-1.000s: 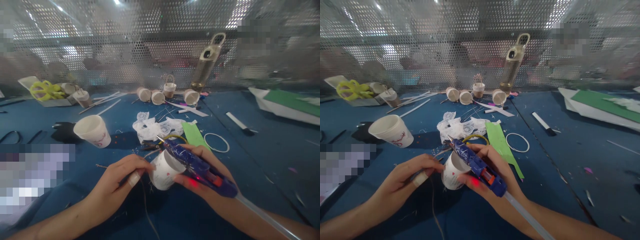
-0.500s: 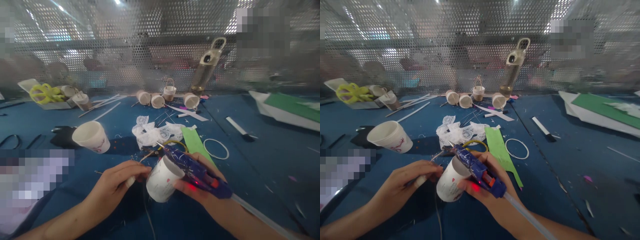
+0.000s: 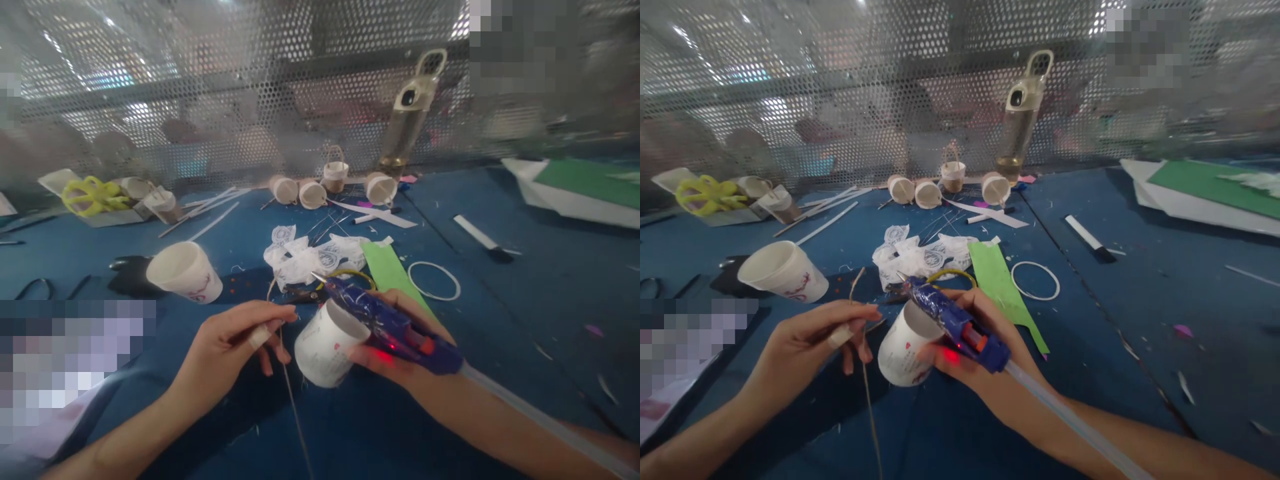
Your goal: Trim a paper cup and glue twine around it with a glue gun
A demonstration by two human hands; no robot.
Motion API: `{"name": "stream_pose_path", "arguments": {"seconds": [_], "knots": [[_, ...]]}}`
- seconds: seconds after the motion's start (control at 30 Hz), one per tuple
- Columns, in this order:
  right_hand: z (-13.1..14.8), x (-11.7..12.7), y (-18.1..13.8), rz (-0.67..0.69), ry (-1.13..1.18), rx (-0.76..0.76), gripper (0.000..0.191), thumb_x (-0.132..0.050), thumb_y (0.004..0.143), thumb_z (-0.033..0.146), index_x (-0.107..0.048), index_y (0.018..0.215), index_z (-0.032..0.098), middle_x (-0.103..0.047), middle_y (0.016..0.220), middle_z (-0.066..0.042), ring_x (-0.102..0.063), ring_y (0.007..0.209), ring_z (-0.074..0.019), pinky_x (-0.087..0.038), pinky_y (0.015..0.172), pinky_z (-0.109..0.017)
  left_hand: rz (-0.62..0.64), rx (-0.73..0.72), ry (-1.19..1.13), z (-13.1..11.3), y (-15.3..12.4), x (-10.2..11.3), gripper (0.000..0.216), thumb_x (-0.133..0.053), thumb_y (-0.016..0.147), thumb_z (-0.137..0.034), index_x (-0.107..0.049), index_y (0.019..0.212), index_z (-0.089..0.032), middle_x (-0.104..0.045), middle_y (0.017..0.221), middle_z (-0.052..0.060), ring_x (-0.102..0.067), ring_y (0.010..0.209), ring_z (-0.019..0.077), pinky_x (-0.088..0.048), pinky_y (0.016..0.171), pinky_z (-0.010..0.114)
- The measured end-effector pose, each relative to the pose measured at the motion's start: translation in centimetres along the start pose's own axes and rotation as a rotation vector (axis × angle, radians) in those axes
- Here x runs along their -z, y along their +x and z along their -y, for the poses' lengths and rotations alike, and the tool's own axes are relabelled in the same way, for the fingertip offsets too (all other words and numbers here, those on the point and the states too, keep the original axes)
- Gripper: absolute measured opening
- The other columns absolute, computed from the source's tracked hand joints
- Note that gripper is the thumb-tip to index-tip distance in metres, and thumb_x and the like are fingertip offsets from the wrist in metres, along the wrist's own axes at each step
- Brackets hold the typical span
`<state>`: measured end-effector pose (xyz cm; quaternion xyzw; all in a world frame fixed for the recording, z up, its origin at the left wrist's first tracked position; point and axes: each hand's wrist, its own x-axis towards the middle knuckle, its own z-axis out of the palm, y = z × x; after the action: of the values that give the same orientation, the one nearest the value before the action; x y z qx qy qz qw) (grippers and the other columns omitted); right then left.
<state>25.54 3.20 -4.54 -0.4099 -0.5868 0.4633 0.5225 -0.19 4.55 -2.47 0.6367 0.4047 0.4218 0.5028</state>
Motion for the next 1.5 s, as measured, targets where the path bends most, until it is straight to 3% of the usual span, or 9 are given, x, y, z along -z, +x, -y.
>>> {"name": "stream_pose_path", "arguments": {"seconds": [0.23, 0.37, 0.47, 0.57, 0.73, 0.93, 1.0, 1.1, 1.5], "knots": [[1.3, -0.2, -0.1, -0.049, 0.013, -0.121, 0.035, -0.09, 0.068, 0.031, -0.064, 0.091, 0.026, -0.074, 0.091, 0.004, -0.072, 0.079, -0.0173, -0.06, 0.066, -0.028, 0.026, -0.294, 0.086, -3.4, -0.1, -0.3, 0.03, -0.06, 0.096, -0.006, -0.082, 0.109, -0.023, -0.077, 0.096, 0.006, -0.076, 0.065, 0.0128, -0.063, 0.05, 0.018], [1.6, -0.2, 0.0, -0.091, -0.028, -0.132, 0.035, -0.089, 0.067, 0.035, -0.062, 0.087, 0.027, -0.073, 0.087, 0.004, -0.071, 0.075, -0.0178, -0.059, 0.066, -0.03, -0.17, -0.481, 0.071, -5.0, 0.0, -0.5, 0.036, -0.059, 0.093, 0.004, -0.08, 0.108, -0.021, -0.073, 0.081, -0.002, -0.072, 0.059, 0.0076, -0.057, 0.047, 0.013], [1.4, 0.2, 0.1, -0.103, -0.137, -0.122, 0.039, -0.091, 0.065, 0.039, -0.062, 0.087, 0.027, -0.073, 0.087, 0.003, -0.071, 0.078, -0.0197, -0.059, 0.07, -0.032, -0.107, -0.378, 0.218, -4.0, 0.2, -0.6, 0.028, -0.062, 0.095, -0.004, -0.08, 0.107, -0.022, -0.076, 0.082, -0.001, -0.072, 0.065, 0.0078, -0.061, 0.061, 0.015], [1.1, 0.4, -0.1, -0.117, -0.231, -0.107, 0.042, -0.092, 0.064, 0.042, -0.063, 0.091, 0.027, -0.074, 0.089, 0.003, -0.071, 0.081, -0.0207, -0.059, 0.072, -0.033, -0.05, -0.204, 0.392, -2.0, -0.1, -0.9, 0.02, -0.065, 0.097, -0.022, -0.077, 0.113, -0.025, -0.08, 0.107, 0.003, -0.074, 0.096, 0.015, -0.061, 0.085, 0.022], [1.0, -0.4, -1.0, -0.01, -0.113, -0.001, 0.033, -0.089, 0.071, 0.029, -0.062, 0.09, 0.029, -0.074, 0.097, 0.006, -0.072, 0.082, -0.0163, -0.059, 0.072, -0.029, 0.184, 0.005, 0.415, -0.6, -1.3, -2.5, 0.049, -0.07, 0.092, -0.045, -0.062, 0.137, -0.025, -0.071, 0.133, 0.007, -0.068, 0.114, 0.0269, -0.054, 0.101, 0.039], [0.3, -0.8, -1.6, 0.1, -0.133, 0.269, 0.041, -0.09, 0.071, 0.025, -0.063, 0.102, 0.031, -0.071, 0.123, 0.0, -0.07, 0.107, -0.0243, -0.061, 0.081, -0.034, 0.25, 0.238, 0.212, -1.3, -2.3, -3.4, 0.06, -0.08, 0.08, -0.051, -0.065, 0.132, -0.023, -0.075, 0.116, 0.008, -0.068, 0.103, 0.0299, -0.055, 0.088, 0.038], [0.3, -0.4, -1.4, 0.045, -0.188, 0.324, 0.045, -0.088, 0.074, 0.026, -0.061, 0.109, 0.032, -0.07, 0.12, 0.0, -0.071, 0.1, -0.0224, -0.06, 0.082, -0.035, 0.241, 0.286, 0.084, -1.3, -2.4, -3.3, 0.057, -0.079, 0.08, -0.051, -0.067, 0.128, -0.023, -0.075, 0.111, 0.006, -0.068, 0.098, 0.0273, -0.056, 0.082, 0.034], [1.0, 0.3, -1.2, -0.065, -0.389, 0.29, 0.018, -0.075, 0.087, 0.023, -0.061, 0.096, 0.029, -0.068, 0.094, 0.003, -0.068, 0.082, -0.0169, -0.057, 0.078, -0.031, 0.195, 0.375, -0.11, -1.0, -2.5, -3.1, 0.056, -0.081, 0.079, -0.052, -0.068, 0.126, -0.025, -0.076, 0.108, 0.004, -0.07, 0.097, 0.0245, -0.057, 0.082, 0.031], [2.0, 1.2, -1.7, 0.206, -0.52, 0.356, 0.019, -0.062, 0.086, 0.014, -0.049, 0.085, 0.028, -0.056, 0.073, 0.005, -0.052, 0.057, -0.0129, -0.041, 0.052, -0.029, 0.053, 0.393, -0.254, -0.5, -1.9, -2.5, 0.062, -0.082, 0.078, -0.055, -0.068, 0.127, -0.02, -0.078, 0.116, 0.01, -0.071, 0.101, 0.026, -0.058, 0.084, 0.031]]}}
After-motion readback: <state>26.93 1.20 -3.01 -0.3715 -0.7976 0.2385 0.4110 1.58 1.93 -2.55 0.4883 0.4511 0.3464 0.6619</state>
